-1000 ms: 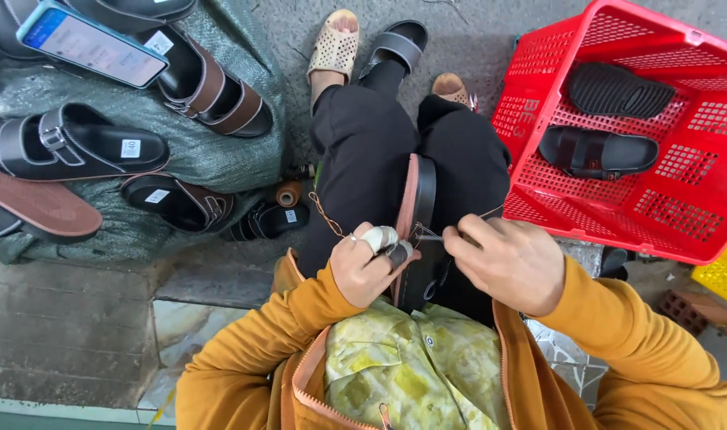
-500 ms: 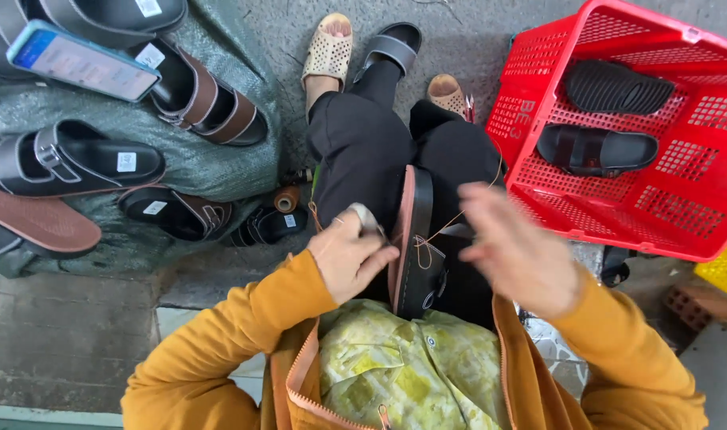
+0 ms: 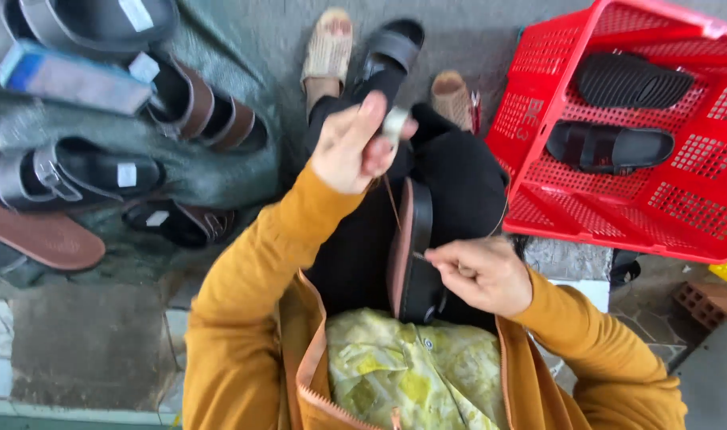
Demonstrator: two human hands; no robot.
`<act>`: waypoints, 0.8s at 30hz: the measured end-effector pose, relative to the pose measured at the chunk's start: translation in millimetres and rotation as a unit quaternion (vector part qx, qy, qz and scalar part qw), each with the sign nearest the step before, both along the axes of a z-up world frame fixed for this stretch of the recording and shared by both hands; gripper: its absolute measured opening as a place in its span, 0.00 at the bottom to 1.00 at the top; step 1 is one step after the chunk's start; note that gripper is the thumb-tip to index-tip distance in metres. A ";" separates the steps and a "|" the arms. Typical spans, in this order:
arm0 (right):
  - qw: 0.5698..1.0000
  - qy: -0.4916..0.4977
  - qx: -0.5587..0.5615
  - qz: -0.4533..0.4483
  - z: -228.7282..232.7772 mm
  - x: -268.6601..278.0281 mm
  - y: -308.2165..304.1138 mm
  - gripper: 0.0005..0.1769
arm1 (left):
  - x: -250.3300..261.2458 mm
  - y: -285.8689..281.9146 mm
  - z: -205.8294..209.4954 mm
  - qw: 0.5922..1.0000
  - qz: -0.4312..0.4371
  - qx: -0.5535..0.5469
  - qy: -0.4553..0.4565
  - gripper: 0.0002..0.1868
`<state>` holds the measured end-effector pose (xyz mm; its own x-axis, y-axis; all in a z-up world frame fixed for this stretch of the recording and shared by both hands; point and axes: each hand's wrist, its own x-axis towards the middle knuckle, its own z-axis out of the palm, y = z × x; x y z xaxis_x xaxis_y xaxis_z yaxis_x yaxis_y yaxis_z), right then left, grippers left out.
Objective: Hand-stitching the sole of a sandal using a needle and thread to repair it.
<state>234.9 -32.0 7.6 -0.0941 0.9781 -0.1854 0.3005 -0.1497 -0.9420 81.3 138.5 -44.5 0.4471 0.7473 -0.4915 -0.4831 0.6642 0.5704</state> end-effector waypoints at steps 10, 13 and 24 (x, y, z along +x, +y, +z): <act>0.843 -0.477 0.184 0.166 15.8 0.1 -3.9 0.14 | -73.8 -33.3 15.2 0.693 -0.184 0.613 0.333 0.27; 0.810 -0.513 0.225 0.170 16.0 -1.5 -4.8 0.19 | -70.0 -72.0 23.5 0.730 -0.180 0.585 0.303 0.30; 0.887 -0.379 0.226 0.135 -3.2 -8.8 -3.0 0.13 | -75.8 -109.6 25.2 0.816 -0.114 0.463 0.325 0.17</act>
<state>226.1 -35.0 4.3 -0.3516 0.9297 0.1095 0.8413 0.3651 -0.3987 5.5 28.9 -19.3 0.4973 0.8662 0.0488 0.1975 -0.1678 0.9658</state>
